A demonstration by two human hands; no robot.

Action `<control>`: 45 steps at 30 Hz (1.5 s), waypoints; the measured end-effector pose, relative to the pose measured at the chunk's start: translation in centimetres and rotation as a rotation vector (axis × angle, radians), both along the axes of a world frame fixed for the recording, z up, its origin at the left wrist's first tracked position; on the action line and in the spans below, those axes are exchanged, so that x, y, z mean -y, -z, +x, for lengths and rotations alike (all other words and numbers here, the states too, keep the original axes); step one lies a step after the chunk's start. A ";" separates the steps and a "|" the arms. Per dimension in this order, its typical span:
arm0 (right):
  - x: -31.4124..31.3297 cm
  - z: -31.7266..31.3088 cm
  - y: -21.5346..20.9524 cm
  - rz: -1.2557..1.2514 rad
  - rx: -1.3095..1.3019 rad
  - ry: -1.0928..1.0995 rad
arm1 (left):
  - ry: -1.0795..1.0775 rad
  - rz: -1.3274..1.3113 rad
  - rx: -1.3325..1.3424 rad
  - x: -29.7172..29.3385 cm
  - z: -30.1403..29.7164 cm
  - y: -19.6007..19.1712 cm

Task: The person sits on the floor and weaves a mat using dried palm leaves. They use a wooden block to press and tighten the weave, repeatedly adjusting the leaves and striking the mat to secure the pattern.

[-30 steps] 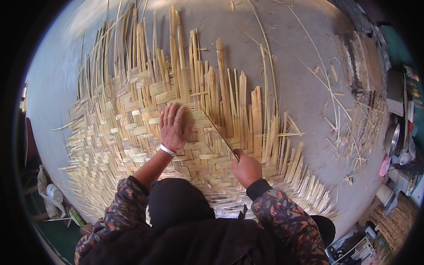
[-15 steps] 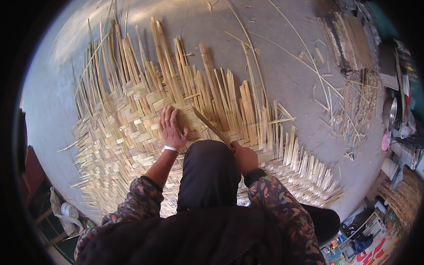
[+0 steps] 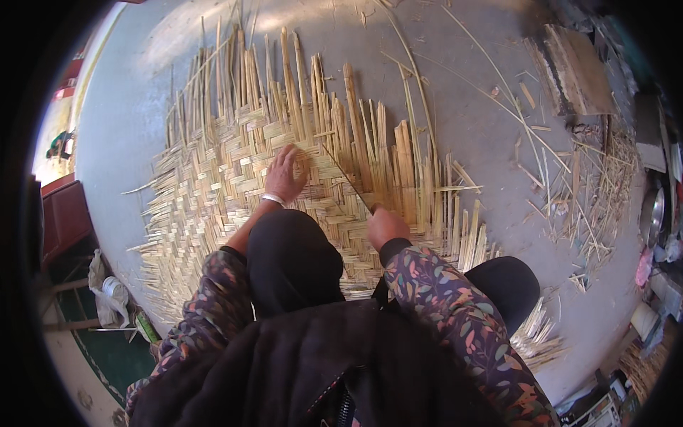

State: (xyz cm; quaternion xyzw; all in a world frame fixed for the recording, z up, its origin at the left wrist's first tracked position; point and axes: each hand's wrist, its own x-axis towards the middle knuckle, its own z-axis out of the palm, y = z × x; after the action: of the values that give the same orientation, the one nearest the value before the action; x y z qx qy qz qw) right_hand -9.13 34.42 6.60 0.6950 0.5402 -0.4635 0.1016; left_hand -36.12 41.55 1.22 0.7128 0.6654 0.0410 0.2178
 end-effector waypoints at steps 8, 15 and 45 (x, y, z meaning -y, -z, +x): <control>0.4 1.6 0.4 0.033 -0.148 0.058 | 0.075 -0.396 0.044 0.1 -2.2 -12.3; 1.2 1.8 1.0 0.131 -0.240 0.107 | 0.334 -0.806 0.009 1.5 2.3 -22.7; 0.3 -3.2 -2.3 -0.198 -0.226 0.000 | -0.212 -0.411 0.000 -4.1 -1.6 2.9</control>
State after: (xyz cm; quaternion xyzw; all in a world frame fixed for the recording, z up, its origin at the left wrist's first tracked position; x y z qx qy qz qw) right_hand -12.33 34.12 8.88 0.6250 0.5000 -0.5896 0.1084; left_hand -37.75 45.61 -1.71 0.5797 0.7309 -0.0728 0.3528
